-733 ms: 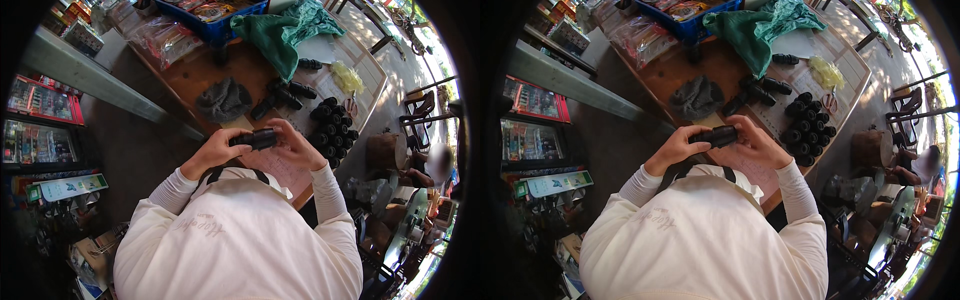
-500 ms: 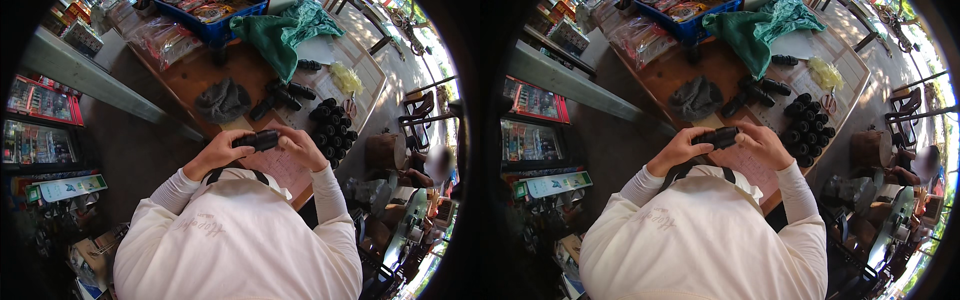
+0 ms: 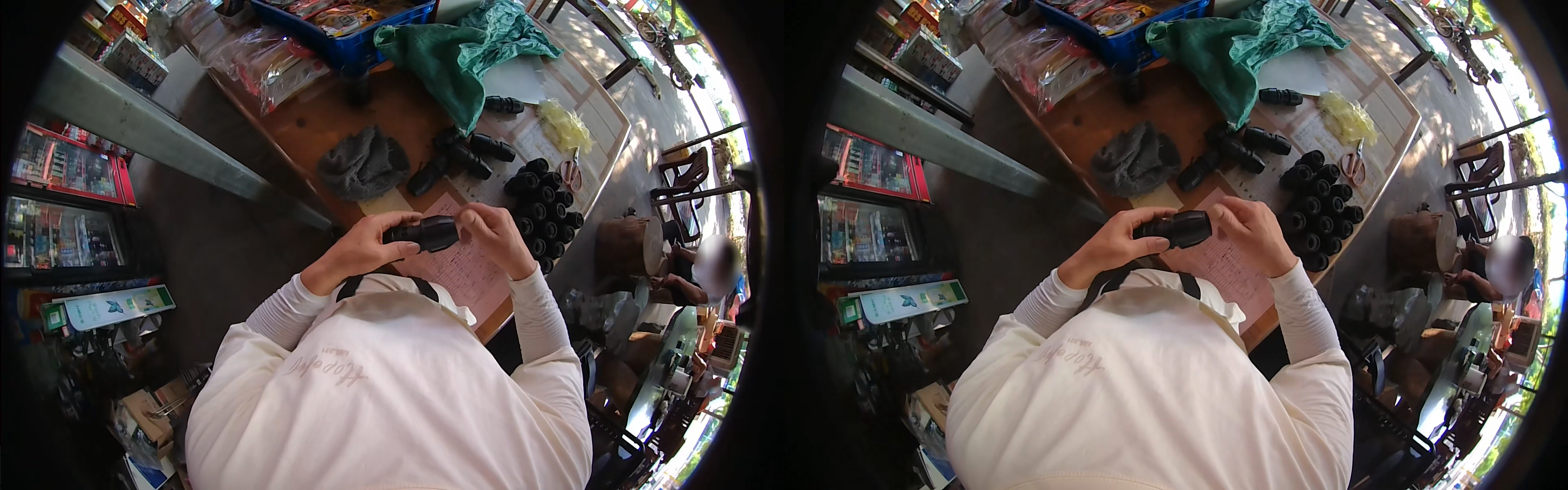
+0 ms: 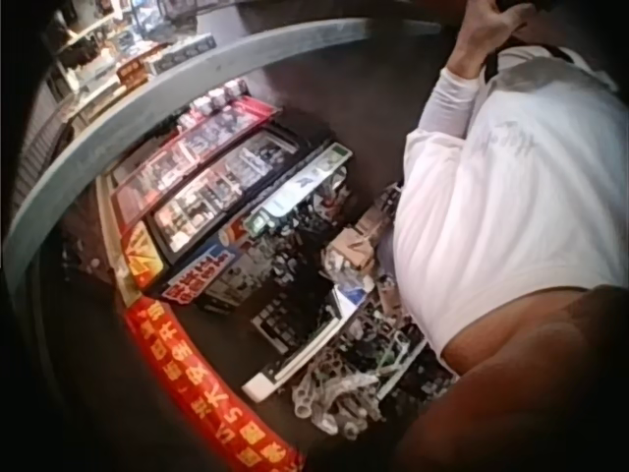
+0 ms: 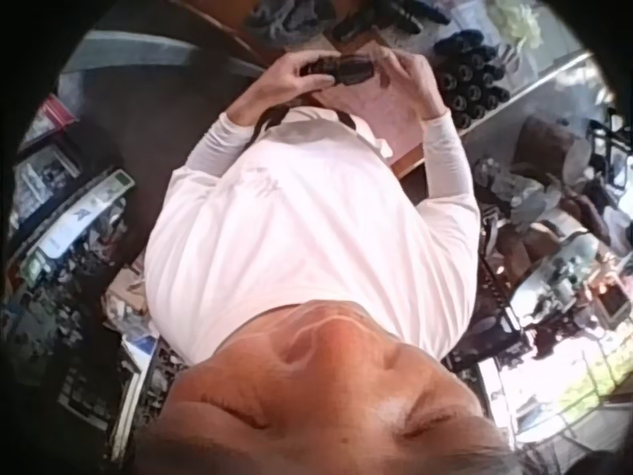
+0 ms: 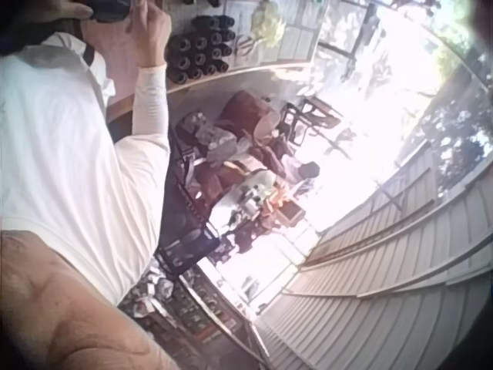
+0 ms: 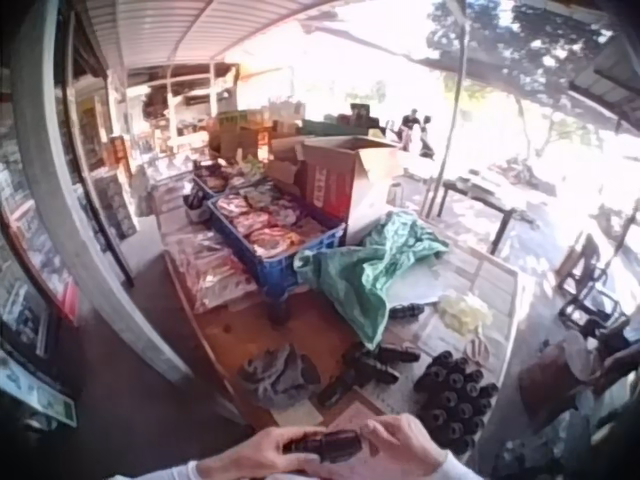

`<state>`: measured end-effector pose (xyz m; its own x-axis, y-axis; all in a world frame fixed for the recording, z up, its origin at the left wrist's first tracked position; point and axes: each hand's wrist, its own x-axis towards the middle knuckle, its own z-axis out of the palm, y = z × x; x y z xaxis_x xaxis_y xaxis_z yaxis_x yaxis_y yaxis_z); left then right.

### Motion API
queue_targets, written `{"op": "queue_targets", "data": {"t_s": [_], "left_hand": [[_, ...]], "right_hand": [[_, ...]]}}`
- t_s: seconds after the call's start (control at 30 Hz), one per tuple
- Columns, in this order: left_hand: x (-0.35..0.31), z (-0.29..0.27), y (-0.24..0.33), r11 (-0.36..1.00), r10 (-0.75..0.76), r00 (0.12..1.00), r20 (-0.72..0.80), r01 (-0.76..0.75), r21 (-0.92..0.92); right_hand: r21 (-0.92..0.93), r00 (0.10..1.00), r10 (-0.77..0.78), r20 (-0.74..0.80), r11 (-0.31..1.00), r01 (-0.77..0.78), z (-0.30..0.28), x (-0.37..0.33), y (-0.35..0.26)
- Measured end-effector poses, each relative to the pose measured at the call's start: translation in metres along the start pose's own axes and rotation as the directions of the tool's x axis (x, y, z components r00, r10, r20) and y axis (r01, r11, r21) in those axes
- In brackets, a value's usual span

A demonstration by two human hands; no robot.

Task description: The person repeatedly picks up small black cylindrical parts from a table, wipes them with a cloth, and attempts to fit them together. The person handles the parts one at a time, rotating and inspecting them before placing them back on the table.

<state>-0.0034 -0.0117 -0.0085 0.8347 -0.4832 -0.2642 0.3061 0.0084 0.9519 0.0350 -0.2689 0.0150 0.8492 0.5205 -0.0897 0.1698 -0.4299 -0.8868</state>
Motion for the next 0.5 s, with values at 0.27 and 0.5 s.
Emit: {"op": "queue_targets", "data": {"t_s": [0.27,0.5], "left_hand": [[0.000,0.003,0.003,0.999,0.020,1.000,-0.004,-0.020,0.046],[0.001,0.001,-0.001,0.998,0.042,0.999,0.023,-0.043,0.048]], "right_hand": [[0.028,0.980,-0.066,-0.188,0.997,0.073,0.023,0.003,0.006],[0.027,0.988,0.157,0.005,0.987,-0.157,0.008,0.005,0.009]]}}
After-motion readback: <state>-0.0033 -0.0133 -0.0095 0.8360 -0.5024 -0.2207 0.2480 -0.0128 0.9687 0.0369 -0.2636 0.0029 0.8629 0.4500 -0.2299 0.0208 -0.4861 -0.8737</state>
